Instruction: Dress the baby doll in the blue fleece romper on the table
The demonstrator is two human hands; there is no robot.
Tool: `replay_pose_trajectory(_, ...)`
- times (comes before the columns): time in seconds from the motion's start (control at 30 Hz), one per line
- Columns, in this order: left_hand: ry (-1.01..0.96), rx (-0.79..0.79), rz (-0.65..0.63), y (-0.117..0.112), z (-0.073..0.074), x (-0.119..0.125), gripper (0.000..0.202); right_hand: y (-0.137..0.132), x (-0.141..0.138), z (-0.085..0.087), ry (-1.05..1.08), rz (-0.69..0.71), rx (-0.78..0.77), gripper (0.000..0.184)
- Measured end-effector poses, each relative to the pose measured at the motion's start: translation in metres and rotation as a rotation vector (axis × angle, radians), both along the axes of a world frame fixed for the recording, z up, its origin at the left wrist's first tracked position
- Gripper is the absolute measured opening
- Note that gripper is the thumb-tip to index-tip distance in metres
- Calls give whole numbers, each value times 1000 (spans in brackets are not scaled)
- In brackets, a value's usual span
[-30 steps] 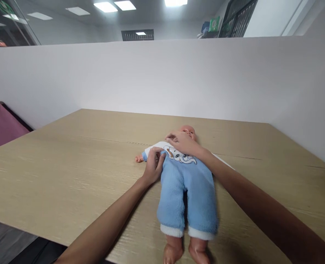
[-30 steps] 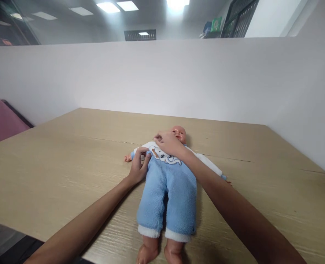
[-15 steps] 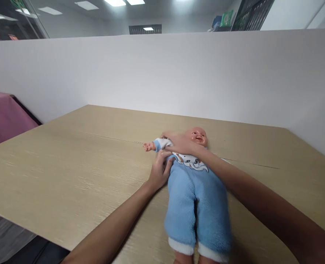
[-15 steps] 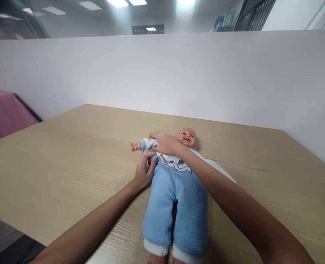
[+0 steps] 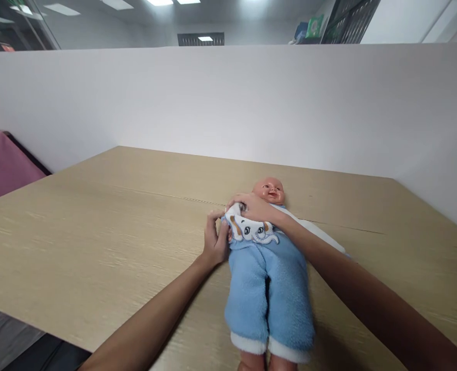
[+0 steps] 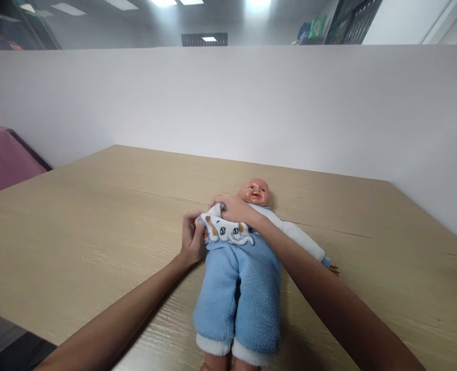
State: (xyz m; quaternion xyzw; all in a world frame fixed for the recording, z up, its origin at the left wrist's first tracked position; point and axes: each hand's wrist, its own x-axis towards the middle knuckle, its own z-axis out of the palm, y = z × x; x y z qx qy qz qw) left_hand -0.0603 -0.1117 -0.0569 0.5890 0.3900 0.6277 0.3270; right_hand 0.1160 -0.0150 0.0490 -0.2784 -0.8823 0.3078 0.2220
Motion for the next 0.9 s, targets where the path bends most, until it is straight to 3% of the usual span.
replay_pose_trajectory(0.1, -109, -118, 12, 6, 10, 2, 29, -13, 4, 1, 55, -38, 16, 33)
replay_pose_trajectory(0.2, -214, -205, -49, 14, 17, 1, 29, -33, 15, 3, 119, -240, 12, 31)
replay_pose_trajectory(0.33, -339, -265, -123, 25, 11, -1, 34, -57, 24, -1, 22, -374, 32, 31)
replay_pose_trajectory(0.4, -407, -301, -148, 31, 6, 0, 39, -59, 26, -8, 36, -361, -14, 30)
replay_pose_trajectory(0.47, -430, -337, -165, 34, 2, 0, 43, -56, 28, -17, 156, -330, -162, 33)
replay_pose_trajectory(0.63, -203, -351, -119, 30, 4, -10, 45, -43, 41, -36, 463, -336, -567, 44)
replay_pose_trajectory(0.77, -110, -376, -163, 24, 7, -19, 45, -39, 48, -41, 543, -335, -655, 43)
replay_pose_trajectory(0.9, -297, -416, -229, 31, 1, -12, 45, -42, 50, -42, 554, -307, -631, 41)
